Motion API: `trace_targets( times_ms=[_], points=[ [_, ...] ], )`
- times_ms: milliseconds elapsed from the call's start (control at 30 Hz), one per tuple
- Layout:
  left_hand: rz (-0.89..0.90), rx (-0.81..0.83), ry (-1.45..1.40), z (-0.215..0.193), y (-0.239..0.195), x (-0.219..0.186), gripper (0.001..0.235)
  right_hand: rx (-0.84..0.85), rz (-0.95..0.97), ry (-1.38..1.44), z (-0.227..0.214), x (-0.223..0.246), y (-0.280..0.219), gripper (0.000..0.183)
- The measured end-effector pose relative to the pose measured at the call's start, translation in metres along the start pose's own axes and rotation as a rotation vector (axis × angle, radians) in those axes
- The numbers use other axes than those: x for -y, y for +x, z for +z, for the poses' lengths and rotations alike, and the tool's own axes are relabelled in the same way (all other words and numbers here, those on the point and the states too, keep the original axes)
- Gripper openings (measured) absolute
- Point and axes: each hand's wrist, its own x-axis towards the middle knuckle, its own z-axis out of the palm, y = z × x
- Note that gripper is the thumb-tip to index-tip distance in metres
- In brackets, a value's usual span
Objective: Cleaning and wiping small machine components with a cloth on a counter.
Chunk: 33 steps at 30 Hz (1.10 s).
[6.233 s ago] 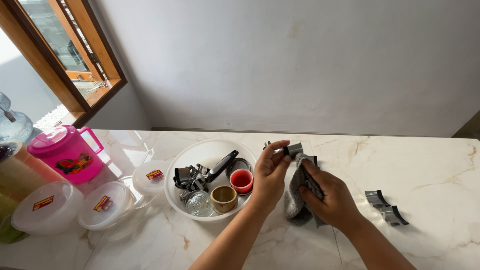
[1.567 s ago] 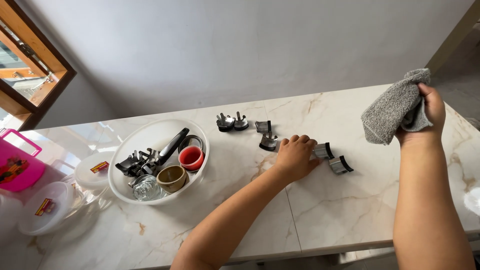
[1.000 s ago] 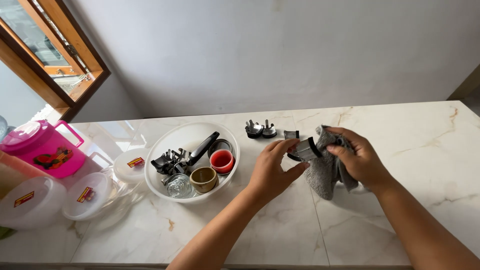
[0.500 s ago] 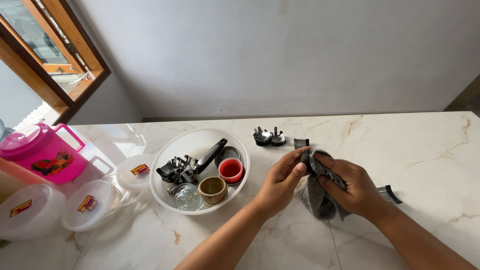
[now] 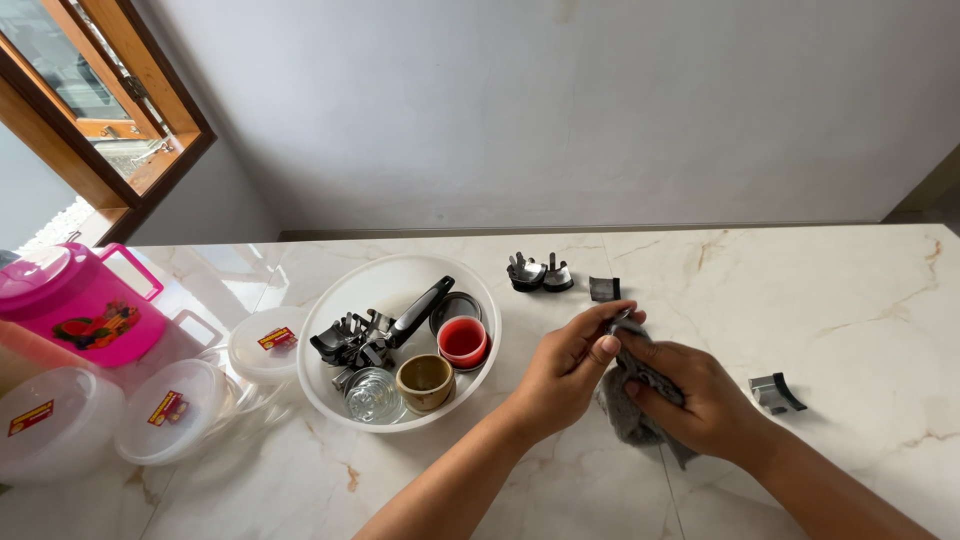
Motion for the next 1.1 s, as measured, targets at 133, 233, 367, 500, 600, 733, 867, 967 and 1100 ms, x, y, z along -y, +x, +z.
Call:
trace_targets(
  times_ms=[133,233,367,500,600,733,867,967,1100],
  points=[
    [0.006,0.066,-0.155,-0.003,0.001,0.003,0.039,0.114,0.127,0.437,0.001,-0.027,-0.01,0.06],
    [-0.005,0.114,-0.275,-0.004,0.001,0.007,0.041,0.125,0.09,0.485,0.002,-0.037,-0.013,0.062],
    [-0.01,0.118,-0.339,-0.003,0.0,0.012,0.043,0.136,0.237,0.495,0.004,-0.04,-0.015,0.062],
    [-0.01,0.033,-0.254,-0.003,0.001,0.014,0.04,-0.006,0.017,0.01,-0.002,-0.005,0.002,0.061],
    [-0.016,-0.038,-0.107,-0.002,0.002,0.012,0.039,-0.115,-0.015,-0.362,0.0,0.003,0.003,0.056],
    [-0.002,-0.067,-0.063,-0.001,0.002,0.014,0.037,-0.197,-0.042,-0.548,0.005,0.004,0.001,0.05],
    [-0.025,-0.061,-0.151,-0.003,0.002,0.026,0.041,-0.234,-0.058,-0.547,0.0,0.008,0.002,0.045],
    [-0.049,-0.044,-0.224,-0.006,0.003,0.034,0.042,-0.22,-0.039,-0.337,-0.006,0.001,0.002,0.055],
    [-0.025,-0.051,-0.302,-0.012,0.005,0.031,0.045,-0.253,-0.024,-0.103,-0.014,-0.015,0.002,0.052]
  ],
)
